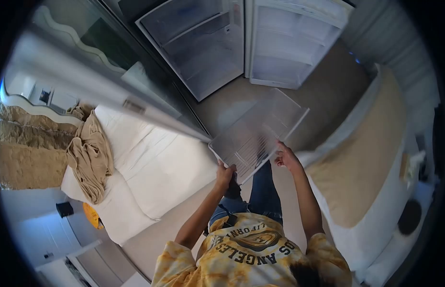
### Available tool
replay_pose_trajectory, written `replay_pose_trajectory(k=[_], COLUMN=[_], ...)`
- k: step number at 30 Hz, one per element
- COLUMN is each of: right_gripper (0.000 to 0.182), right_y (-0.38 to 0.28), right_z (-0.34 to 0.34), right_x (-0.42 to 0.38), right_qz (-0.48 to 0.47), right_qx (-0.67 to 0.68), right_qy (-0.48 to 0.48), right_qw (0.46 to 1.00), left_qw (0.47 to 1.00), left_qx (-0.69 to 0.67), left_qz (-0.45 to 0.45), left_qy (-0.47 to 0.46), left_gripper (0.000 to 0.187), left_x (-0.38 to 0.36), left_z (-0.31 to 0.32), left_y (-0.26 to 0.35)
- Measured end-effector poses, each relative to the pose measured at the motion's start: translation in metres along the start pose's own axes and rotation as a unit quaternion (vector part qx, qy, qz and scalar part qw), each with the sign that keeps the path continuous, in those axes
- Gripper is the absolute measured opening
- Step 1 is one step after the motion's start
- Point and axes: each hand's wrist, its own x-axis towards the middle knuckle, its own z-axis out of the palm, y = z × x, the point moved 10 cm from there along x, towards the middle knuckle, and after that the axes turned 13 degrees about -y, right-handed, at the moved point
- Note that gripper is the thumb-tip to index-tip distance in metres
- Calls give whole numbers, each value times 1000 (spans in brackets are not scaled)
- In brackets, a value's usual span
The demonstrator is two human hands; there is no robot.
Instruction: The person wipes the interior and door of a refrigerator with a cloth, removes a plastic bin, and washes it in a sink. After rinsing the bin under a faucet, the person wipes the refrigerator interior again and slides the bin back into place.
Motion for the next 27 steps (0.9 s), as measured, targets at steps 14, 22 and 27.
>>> replay_pose_trajectory(k=[14, 22, 27], right_gripper=[14, 14, 18], right_y=[-42, -31, -30], right_z=[79, 134, 156], right_x=[467, 577, 627], right_qz=[70, -30, -107], right_qx=[-92, -67, -16], right_qy=[-170, -103, -139], right_qw=[979, 992, 984], left_qw=[980, 992, 990], left_qx=[-148, -46, -36], left_qz=[-27, -20, 17], left_qy=[129, 112, 136], left_gripper=[31, 33, 29], left_x=[301, 440, 509], left_z=[-76, -173, -212], left_y=[14, 32, 20])
